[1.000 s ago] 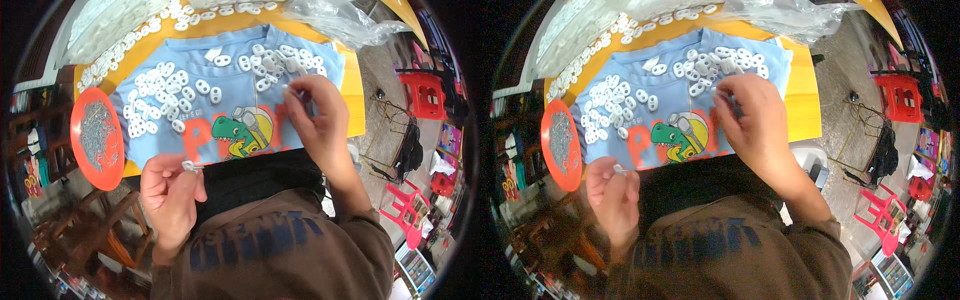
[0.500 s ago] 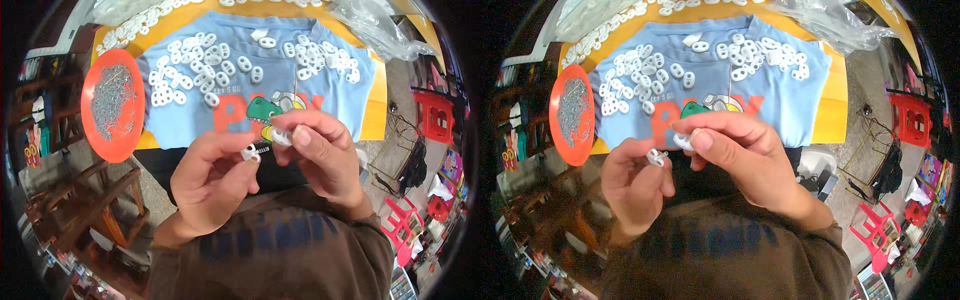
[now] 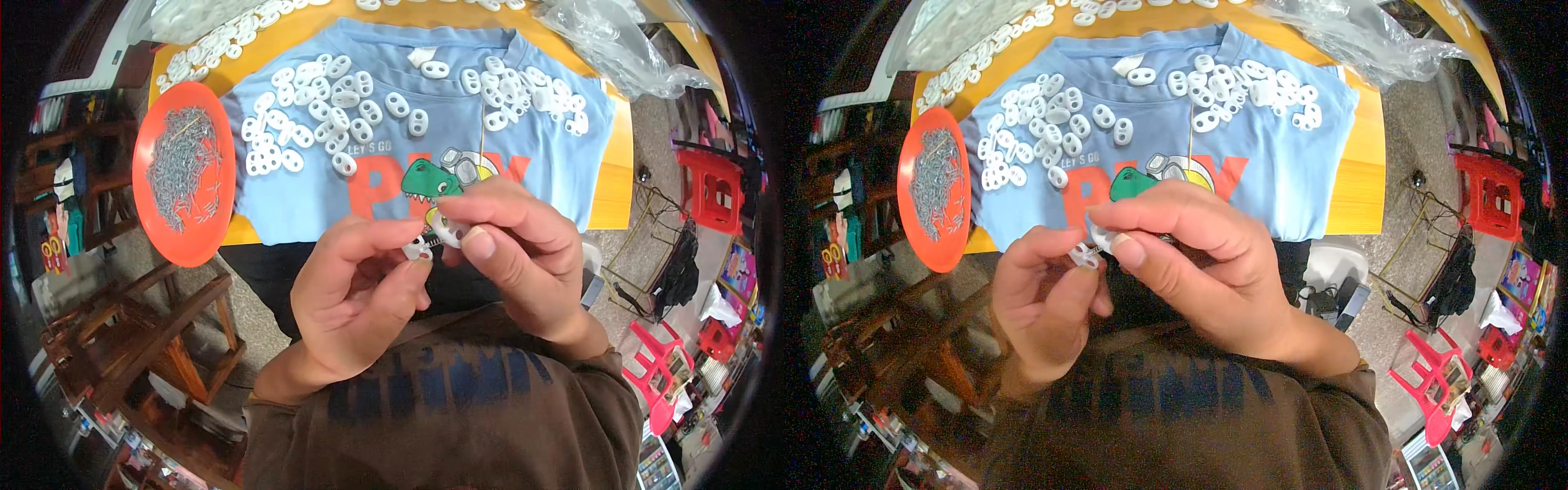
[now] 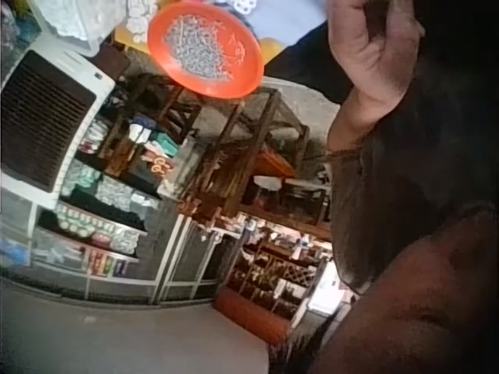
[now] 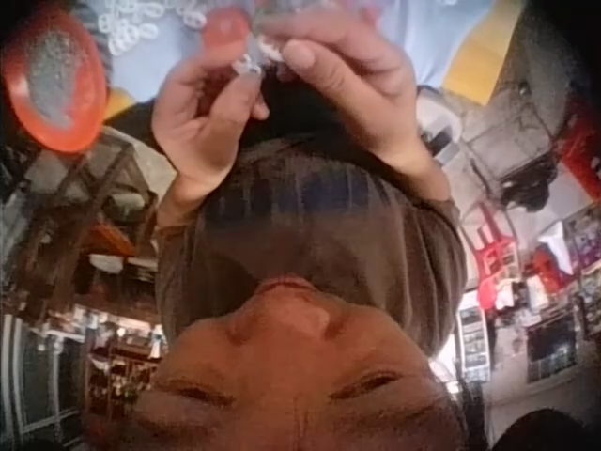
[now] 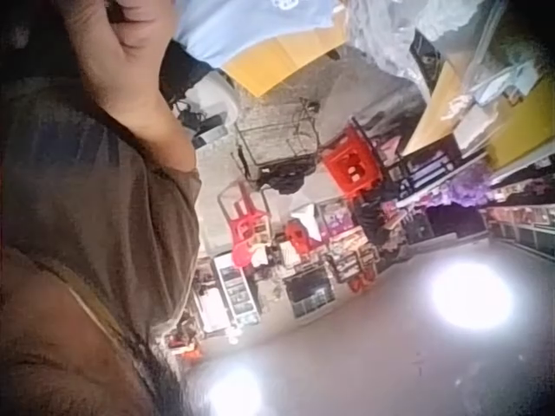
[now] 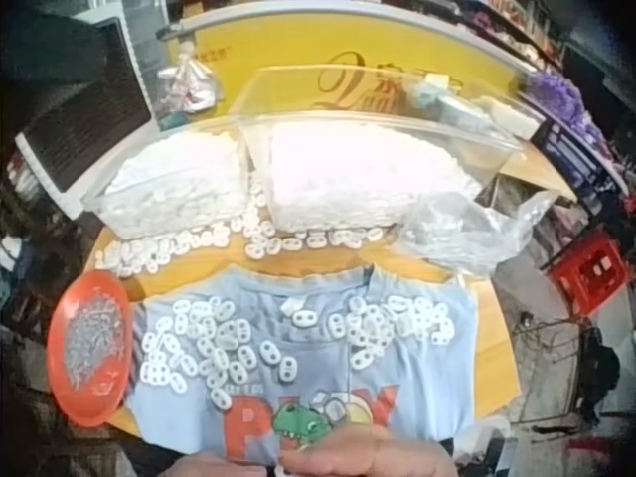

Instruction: Manually assemble small white plastic components by inserting metal springs into designated slots.

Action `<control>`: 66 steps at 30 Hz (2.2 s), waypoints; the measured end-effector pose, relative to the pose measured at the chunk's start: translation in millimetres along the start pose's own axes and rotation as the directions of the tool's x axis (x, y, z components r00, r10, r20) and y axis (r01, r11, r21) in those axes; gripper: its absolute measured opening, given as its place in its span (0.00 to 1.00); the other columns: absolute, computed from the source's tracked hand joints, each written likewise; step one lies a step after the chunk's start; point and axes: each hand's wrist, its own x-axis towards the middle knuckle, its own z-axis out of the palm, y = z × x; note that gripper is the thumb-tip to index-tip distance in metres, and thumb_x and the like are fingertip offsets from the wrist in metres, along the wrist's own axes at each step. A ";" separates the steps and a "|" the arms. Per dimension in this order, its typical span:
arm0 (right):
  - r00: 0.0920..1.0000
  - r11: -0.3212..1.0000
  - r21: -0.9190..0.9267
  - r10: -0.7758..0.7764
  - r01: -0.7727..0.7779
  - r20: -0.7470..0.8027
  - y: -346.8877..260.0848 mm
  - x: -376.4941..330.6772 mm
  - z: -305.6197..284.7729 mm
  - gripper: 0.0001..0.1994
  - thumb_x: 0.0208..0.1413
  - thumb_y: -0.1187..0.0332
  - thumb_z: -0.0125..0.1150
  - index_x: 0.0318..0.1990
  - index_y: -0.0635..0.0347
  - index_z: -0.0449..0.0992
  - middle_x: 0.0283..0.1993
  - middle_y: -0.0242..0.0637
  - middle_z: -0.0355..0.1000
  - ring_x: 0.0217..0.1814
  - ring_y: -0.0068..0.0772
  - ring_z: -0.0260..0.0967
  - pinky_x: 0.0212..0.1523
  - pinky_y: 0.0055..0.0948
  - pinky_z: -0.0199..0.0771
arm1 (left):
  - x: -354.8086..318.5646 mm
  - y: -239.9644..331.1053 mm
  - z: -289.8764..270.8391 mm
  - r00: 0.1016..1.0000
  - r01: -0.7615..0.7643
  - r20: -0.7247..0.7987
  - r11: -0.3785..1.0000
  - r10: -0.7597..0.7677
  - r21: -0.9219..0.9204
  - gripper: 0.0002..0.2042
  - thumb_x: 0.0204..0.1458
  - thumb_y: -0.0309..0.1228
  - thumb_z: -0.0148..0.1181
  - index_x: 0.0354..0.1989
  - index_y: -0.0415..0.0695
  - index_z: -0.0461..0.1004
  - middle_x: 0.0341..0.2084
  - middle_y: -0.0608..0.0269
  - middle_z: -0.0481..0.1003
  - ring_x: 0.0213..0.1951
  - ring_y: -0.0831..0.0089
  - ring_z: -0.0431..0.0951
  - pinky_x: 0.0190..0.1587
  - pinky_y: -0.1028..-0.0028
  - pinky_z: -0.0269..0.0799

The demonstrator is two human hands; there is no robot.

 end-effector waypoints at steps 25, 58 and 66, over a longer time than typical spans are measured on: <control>0.984 0.974 -0.142 -0.179 0.177 -0.003 7.0 -1.3 3.0 0.08 0.48 0.79 0.55 0.38 0.67 0.70 0.29 0.37 0.68 0.29 0.25 0.66 0.29 0.21 0.64 | -2.0 -0.2 3.6 0.990 0.135 0.049 0.982 -0.129 -0.135 0.15 0.49 0.15 0.50 0.46 0.35 0.63 0.33 0.57 0.72 0.28 0.81 0.72 0.31 0.84 0.70; 0.954 0.941 -0.171 -0.271 0.291 0.132 10.3 4.8 -5.8 0.07 0.47 0.78 0.55 0.36 0.66 0.72 0.28 0.38 0.69 0.28 0.32 0.66 0.29 0.25 0.64 | 0.5 4.3 -1.9 0.969 0.238 0.117 0.947 -0.218 -0.213 0.14 0.49 0.16 0.50 0.45 0.33 0.64 0.34 0.56 0.73 0.25 0.82 0.72 0.27 0.85 0.70; 0.984 0.988 0.004 -0.153 0.154 0.092 19.1 -1.4 -8.0 0.09 0.48 0.78 0.55 0.39 0.66 0.72 0.32 0.37 0.69 0.31 0.29 0.66 0.31 0.23 0.63 | -1.1 2.0 -1.4 0.956 0.289 0.134 0.919 -0.262 -0.268 0.14 0.50 0.17 0.50 0.46 0.32 0.63 0.35 0.54 0.72 0.26 0.78 0.74 0.28 0.83 0.71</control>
